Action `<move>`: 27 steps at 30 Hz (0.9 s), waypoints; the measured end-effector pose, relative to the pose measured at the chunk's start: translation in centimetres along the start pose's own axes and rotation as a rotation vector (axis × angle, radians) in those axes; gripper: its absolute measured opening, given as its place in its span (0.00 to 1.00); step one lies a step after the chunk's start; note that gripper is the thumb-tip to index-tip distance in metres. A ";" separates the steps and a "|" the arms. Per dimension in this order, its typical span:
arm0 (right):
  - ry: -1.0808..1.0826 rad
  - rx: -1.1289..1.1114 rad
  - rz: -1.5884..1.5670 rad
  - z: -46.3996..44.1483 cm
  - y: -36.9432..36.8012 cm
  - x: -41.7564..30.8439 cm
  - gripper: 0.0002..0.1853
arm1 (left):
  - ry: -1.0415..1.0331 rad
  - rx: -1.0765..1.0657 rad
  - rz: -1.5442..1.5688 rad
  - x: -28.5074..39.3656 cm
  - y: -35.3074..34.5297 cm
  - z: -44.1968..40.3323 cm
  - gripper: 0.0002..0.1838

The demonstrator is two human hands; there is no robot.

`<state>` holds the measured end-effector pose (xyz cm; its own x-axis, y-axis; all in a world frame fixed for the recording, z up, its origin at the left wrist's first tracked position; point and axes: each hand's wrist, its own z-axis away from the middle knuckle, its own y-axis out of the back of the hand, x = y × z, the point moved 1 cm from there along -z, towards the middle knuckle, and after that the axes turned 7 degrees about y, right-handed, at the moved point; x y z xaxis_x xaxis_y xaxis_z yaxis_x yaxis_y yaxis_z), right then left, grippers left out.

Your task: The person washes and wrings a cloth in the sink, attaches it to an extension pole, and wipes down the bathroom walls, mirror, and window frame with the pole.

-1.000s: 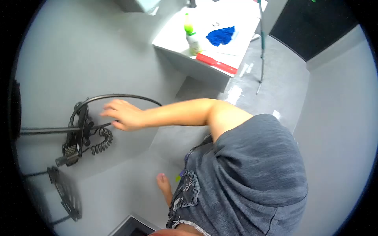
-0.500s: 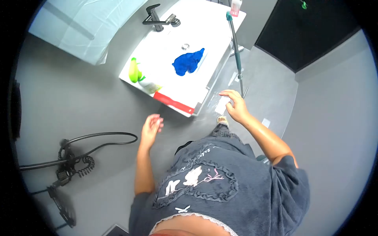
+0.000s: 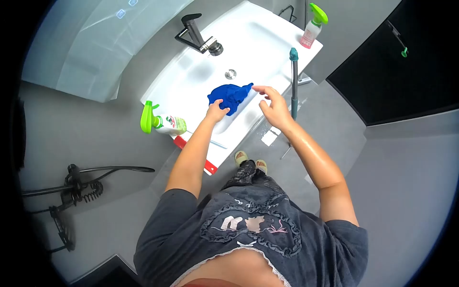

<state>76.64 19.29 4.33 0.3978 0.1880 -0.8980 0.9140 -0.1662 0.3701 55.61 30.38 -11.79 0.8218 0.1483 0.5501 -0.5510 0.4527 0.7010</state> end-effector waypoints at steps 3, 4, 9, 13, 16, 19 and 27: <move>-0.032 0.012 -0.083 -3.9 -0.6 -1.1 0.22 | 0.070 -0.023 -0.054 -0.5 0.0 -2.1 0.41; -0.055 0.012 -0.120 -5.3 -0.6 -1.3 0.22 | 0.086 -0.011 -0.103 -0.4 0.0 -2.6 0.42; -0.053 -0.001 -0.198 -13.2 -1.9 -0.1 0.22 | 0.091 -0.033 -0.299 -0.5 0.8 -4.6 0.46; -0.101 -0.103 -0.267 -21.5 -3.5 1.2 0.24 | 0.010 -0.034 -0.340 -0.8 0.7 -5.4 0.30; -0.204 -0.184 -0.350 -27.8 -5.8 2.5 0.28 | 0.017 0.044 -0.082 -0.6 0.2 -6.4 0.18; -0.349 -0.184 -0.513 -33.8 -8.8 3.5 0.31 | 0.033 0.312 0.323 0.3 0.1 -7.9 0.14; -0.442 -0.323 -1.073 -40.7 -11.0 4.2 0.05 | 0.264 0.162 1.091 5.0 5.0 -12.7 0.12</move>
<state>71.54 61.26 6.17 -0.5812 -0.2762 -0.7654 0.7653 0.1340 -0.6295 58.80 44.60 -11.31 -0.1149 0.5831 0.8042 -0.9883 -0.1485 -0.0336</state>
